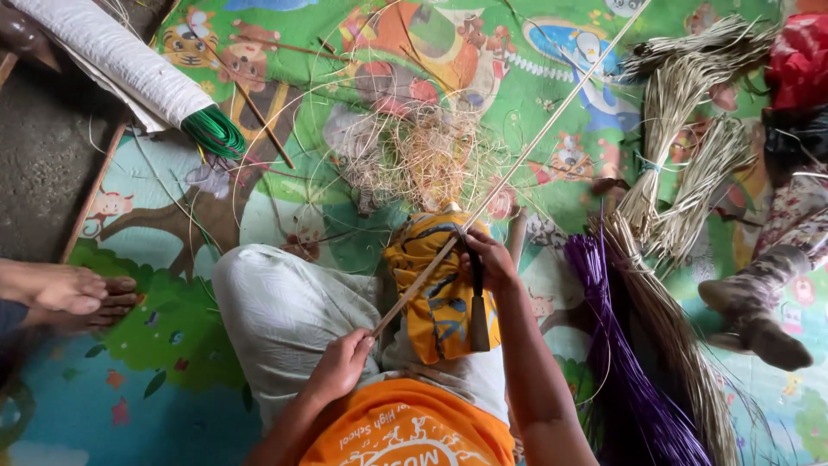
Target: A person sits on the floor and uses a small knife to strip and clean long plant fibers for weaving.
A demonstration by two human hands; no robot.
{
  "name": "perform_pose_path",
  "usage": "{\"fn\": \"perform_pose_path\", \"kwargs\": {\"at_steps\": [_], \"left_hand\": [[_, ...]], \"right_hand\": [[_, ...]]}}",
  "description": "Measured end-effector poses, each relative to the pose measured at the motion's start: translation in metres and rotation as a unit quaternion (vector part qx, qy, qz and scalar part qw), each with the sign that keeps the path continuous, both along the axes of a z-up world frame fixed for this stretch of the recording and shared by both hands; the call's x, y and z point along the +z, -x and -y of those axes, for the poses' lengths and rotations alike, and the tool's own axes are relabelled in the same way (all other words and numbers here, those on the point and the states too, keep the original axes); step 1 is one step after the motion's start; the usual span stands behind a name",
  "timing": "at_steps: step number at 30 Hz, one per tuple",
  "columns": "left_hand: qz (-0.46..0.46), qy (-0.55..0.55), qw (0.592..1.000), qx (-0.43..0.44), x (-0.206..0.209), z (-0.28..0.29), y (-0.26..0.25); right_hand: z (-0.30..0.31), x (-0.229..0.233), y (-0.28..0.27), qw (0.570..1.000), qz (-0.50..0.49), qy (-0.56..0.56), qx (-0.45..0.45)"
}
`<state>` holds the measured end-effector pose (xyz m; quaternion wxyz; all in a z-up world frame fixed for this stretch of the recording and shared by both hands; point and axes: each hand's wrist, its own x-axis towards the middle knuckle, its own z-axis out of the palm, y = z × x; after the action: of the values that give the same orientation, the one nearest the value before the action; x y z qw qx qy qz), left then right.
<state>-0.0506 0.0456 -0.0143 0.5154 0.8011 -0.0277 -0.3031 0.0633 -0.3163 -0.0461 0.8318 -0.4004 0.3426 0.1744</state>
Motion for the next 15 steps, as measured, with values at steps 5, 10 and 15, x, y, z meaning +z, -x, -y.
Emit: {"fn": "perform_pose_path", "kwargs": {"at_steps": [5,10,15], "left_hand": [[0.041,-0.006,0.999,0.025,0.016,0.015,-0.002],[0.159,0.01,0.987,0.029,0.026,0.041,-0.019],[0.11,-0.045,0.993,0.013,0.013,0.065,-0.031]], "right_hand": [[-0.005,0.0,0.007,1.0,0.022,-0.016,0.006],[-0.027,0.02,0.019,0.988,0.099,-0.021,0.117],[-0.03,-0.028,0.028,0.989,0.057,0.08,0.11]]}}
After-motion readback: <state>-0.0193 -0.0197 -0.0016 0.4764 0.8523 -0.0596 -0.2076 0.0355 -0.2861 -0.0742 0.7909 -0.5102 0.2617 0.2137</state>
